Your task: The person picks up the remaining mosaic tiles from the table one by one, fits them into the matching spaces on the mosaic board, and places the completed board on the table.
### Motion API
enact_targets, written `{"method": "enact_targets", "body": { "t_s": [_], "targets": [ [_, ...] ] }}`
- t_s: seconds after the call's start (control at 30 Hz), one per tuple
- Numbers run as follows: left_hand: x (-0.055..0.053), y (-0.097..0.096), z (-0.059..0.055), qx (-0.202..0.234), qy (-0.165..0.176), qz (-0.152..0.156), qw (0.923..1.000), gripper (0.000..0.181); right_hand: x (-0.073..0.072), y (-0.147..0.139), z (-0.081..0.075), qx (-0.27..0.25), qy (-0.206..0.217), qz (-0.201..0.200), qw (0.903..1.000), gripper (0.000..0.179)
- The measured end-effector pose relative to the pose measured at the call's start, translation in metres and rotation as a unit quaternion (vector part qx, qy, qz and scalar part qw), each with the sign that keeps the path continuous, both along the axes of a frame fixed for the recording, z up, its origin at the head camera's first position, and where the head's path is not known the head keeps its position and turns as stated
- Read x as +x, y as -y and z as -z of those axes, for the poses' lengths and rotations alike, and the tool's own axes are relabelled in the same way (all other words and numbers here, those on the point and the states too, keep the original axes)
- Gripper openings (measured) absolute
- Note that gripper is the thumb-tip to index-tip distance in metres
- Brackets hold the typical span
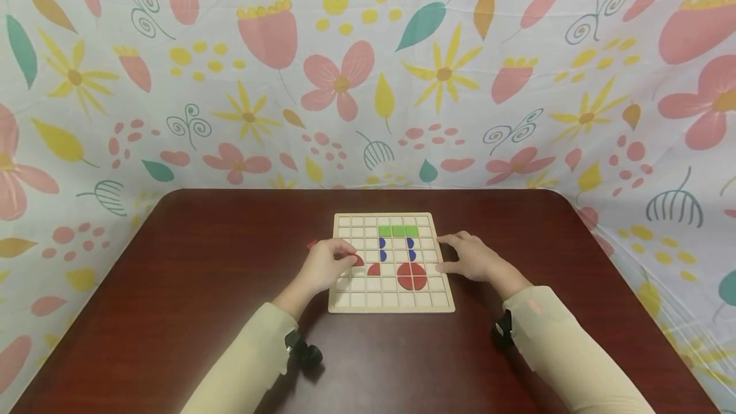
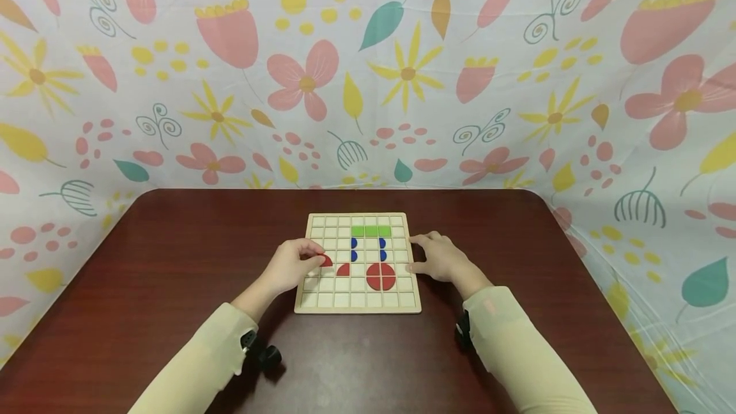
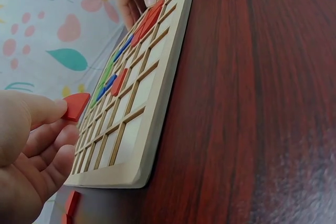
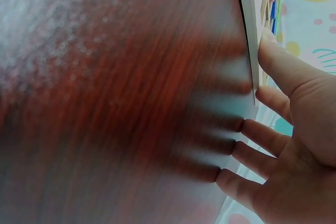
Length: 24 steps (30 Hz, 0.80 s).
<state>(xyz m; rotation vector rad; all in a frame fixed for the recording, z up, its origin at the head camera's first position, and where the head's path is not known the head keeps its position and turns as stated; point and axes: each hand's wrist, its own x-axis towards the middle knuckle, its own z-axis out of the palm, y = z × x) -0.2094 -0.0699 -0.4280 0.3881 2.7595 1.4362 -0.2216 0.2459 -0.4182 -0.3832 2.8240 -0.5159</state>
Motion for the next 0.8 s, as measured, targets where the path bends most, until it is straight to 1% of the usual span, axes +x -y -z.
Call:
{"method": "enact_targets", "body": {
  "t_s": [0.07, 0.23, 0.5, 0.67, 0.8],
  "targets": [
    [0.0, 0.0, 0.001, -0.001, 0.003, 0.001, 1.0, 0.01, 0.0, 0.0, 0.001, -0.002, 0.0, 0.001, 1.0, 0.07],
    [-0.002, -0.002, 0.001, -0.011, -0.003, 0.008, 0.9999, 0.011, 0.0, 0.0, 0.001, 0.0, -0.001, 0.003, 1.0, 0.071],
    [-0.004, -0.007, -0.001, -0.022, 0.005, 0.018, 0.9996, 0.011, -0.001, 0.0, 0.0, 0.004, 0.0, 0.003, 1.0, 0.072],
    [-0.005, -0.01, -0.002, -0.02, 0.008, 0.022, 0.9995, 0.011, -0.001, 0.0, -0.001, 0.004, -0.001, 0.002, 1.0, 0.072],
    [-0.006, -0.014, -0.001, -0.019, 0.013, 0.025, 0.9994, 0.013, -0.001, 0.0, 0.001, 0.005, -0.001, 0.003, 1.0, 0.072]
  ]
}}
